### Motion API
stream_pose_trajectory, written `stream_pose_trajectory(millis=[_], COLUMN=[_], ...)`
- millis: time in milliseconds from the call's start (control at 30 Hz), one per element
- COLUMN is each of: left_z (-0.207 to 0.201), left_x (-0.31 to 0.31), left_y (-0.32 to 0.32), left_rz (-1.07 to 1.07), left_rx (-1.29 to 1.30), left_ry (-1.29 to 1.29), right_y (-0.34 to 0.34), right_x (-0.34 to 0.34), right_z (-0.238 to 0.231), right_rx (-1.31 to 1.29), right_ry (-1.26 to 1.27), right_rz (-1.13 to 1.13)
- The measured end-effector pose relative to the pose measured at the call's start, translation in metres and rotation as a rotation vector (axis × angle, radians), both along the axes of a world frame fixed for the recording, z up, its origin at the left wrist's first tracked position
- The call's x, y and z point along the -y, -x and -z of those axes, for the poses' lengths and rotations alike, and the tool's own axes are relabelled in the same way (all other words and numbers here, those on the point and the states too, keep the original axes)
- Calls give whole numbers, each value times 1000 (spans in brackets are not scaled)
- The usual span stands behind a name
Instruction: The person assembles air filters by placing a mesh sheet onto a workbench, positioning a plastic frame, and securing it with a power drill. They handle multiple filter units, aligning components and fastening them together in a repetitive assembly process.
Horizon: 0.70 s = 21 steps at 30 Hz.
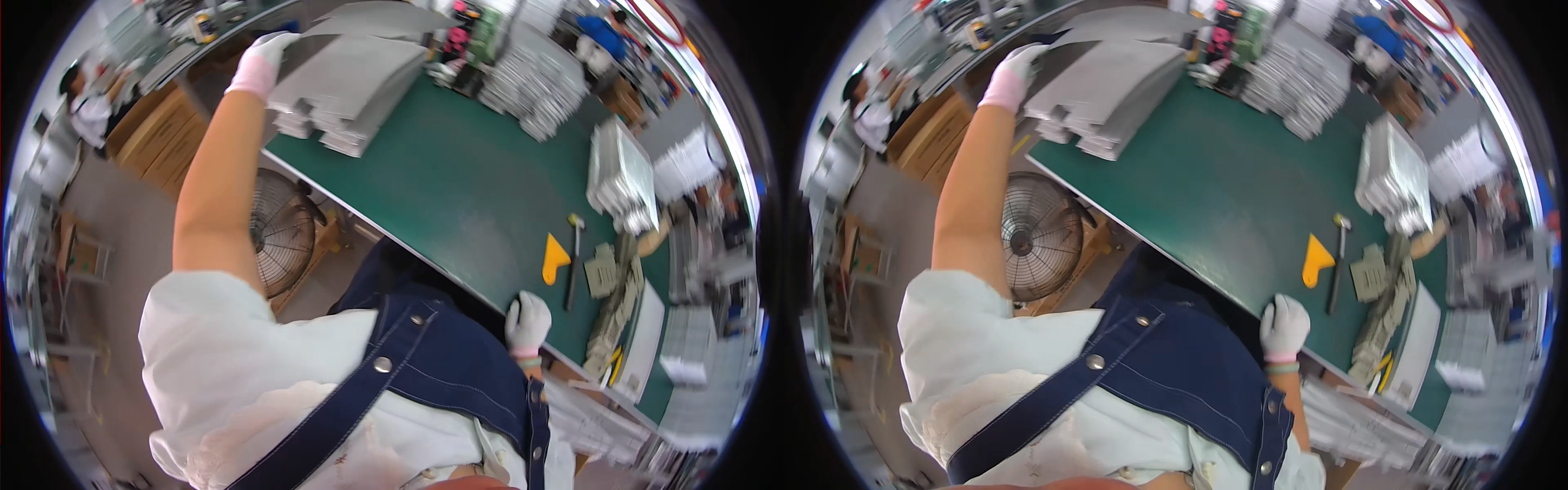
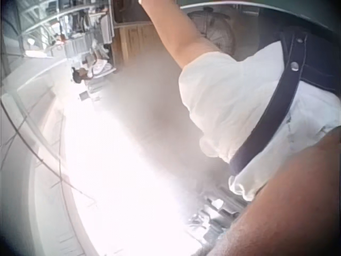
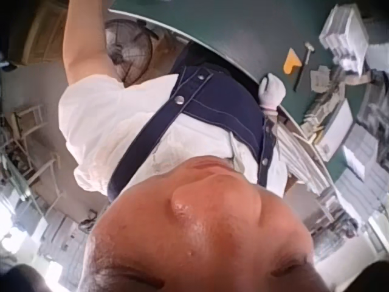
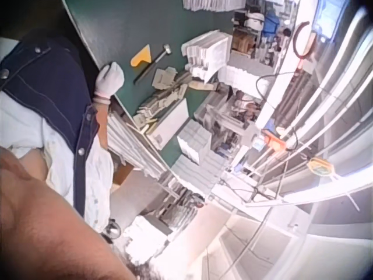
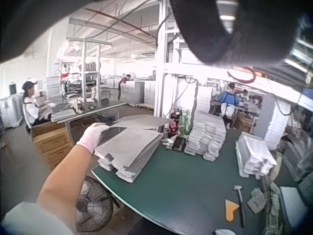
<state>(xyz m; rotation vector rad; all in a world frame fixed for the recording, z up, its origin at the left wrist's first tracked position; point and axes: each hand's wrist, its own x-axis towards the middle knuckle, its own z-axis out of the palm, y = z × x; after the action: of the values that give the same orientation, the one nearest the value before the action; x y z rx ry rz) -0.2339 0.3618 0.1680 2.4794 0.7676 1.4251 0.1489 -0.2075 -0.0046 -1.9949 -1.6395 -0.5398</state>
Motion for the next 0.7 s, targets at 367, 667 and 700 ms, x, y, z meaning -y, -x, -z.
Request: stream_pose_trajectory(millis=[367, 667, 700], left_z=[113, 125, 137], left_x=[322, 256, 253], left_y=[-172, -240, -248], left_rz=[43, 438, 481], left_rx=[-879, -991, -884], left_ry=[298, -1, -115], right_y=[-1, -56, -74], right_x=[4, -32, -36], right_z=[-5, -24, -16], right_rx=[-63, 110, 6], right_ry=[-12, 224, 395], right_rz=[38, 585, 553])
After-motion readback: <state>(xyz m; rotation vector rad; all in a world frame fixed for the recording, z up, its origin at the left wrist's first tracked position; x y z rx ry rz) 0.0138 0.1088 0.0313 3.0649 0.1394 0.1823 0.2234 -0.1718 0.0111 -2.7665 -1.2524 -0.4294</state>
